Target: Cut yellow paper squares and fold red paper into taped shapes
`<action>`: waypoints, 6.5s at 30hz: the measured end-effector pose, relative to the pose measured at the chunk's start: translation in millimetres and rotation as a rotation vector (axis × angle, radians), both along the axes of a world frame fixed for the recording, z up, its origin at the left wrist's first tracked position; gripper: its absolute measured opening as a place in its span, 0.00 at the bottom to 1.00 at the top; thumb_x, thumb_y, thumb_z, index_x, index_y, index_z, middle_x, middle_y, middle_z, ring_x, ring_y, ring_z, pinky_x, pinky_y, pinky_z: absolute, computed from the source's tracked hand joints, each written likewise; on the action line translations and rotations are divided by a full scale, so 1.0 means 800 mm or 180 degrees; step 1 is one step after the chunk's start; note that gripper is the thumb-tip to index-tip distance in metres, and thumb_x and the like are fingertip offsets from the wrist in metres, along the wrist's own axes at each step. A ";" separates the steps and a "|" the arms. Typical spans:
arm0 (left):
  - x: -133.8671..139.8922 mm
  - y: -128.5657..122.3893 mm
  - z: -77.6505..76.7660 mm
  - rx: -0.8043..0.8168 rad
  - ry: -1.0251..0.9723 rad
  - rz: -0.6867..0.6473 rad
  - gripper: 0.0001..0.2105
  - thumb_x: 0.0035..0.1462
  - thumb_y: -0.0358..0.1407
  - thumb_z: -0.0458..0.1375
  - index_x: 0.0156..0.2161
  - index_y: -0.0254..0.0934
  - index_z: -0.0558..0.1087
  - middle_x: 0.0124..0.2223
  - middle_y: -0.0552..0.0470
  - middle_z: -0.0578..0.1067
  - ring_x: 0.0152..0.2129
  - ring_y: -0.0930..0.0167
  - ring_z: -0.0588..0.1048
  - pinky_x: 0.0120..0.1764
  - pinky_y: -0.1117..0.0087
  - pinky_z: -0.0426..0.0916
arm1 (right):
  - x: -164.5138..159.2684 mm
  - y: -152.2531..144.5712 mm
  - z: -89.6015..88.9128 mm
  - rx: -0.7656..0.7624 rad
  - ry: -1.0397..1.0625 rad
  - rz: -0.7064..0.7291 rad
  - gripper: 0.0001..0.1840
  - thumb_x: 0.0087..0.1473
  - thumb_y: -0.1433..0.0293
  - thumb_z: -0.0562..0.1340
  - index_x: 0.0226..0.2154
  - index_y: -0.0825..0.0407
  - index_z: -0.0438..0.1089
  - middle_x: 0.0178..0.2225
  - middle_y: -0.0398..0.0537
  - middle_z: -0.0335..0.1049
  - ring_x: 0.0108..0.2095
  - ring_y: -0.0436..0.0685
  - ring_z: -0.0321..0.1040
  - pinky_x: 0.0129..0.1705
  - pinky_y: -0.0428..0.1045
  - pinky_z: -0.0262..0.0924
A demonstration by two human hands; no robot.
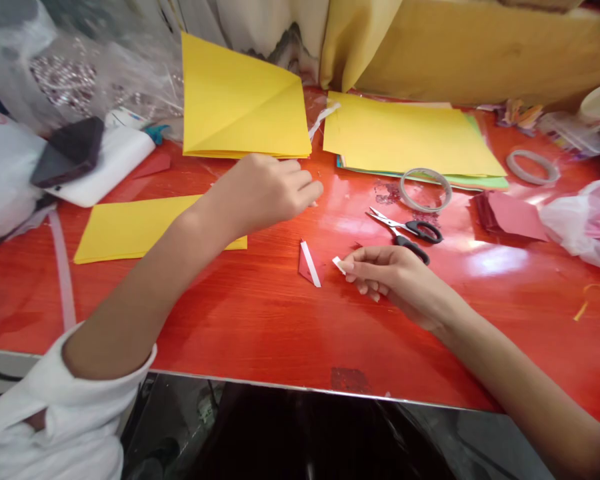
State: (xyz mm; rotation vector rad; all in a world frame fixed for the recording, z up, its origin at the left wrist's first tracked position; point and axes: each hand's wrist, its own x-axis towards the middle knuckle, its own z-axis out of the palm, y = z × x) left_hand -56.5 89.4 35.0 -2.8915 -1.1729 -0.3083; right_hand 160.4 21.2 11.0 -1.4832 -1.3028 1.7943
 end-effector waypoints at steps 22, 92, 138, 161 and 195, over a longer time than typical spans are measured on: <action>0.022 -0.015 -0.019 -0.1417 0.0567 -0.0573 0.14 0.58 0.42 0.53 0.26 0.34 0.62 0.31 0.52 0.66 0.26 0.72 0.63 0.36 0.68 0.55 | -0.012 -0.002 -0.001 0.0898 -0.1352 0.0485 0.12 0.51 0.65 0.59 0.25 0.55 0.73 0.15 0.39 0.59 0.17 0.46 0.51 0.20 0.46 0.44; 0.026 -0.012 -0.017 -0.2322 -0.0522 -0.0507 0.09 0.57 0.36 0.50 0.32 0.35 0.72 0.29 0.57 0.72 0.27 0.77 0.68 0.31 0.76 0.56 | -0.002 0.007 -0.007 0.2035 -0.1524 0.0790 0.13 0.58 0.65 0.55 0.26 0.54 0.68 0.19 0.40 0.59 0.20 0.47 0.51 0.24 0.46 0.48; 0.083 -0.034 -0.018 -0.3063 -0.2963 0.0614 0.08 0.60 0.40 0.49 0.35 0.37 0.62 0.26 0.57 0.68 0.17 0.79 0.67 0.20 0.78 0.63 | 0.102 0.011 0.008 0.1426 0.0457 -0.0383 0.16 0.51 0.58 0.63 0.41 0.46 0.66 0.24 0.40 0.61 0.21 0.48 0.53 0.21 0.47 0.47; 0.101 -0.066 -0.017 -0.2570 -0.3009 0.0530 0.09 0.63 0.42 0.47 0.39 0.39 0.63 0.24 0.59 0.66 0.18 0.79 0.62 0.23 0.77 0.58 | 0.081 -0.011 -0.001 0.1482 0.0228 -0.0329 0.17 0.48 0.55 0.64 0.24 0.51 0.64 0.28 0.41 0.53 0.20 0.46 0.50 0.20 0.47 0.45; 0.103 -0.068 -0.022 -0.2629 -0.3084 0.0366 0.09 0.63 0.40 0.47 0.35 0.38 0.63 0.24 0.59 0.67 0.18 0.80 0.64 0.24 0.77 0.58 | 0.078 -0.013 0.000 0.1581 0.0298 -0.0356 0.14 0.47 0.58 0.66 0.36 0.46 0.73 0.26 0.40 0.56 0.21 0.46 0.54 0.21 0.45 0.49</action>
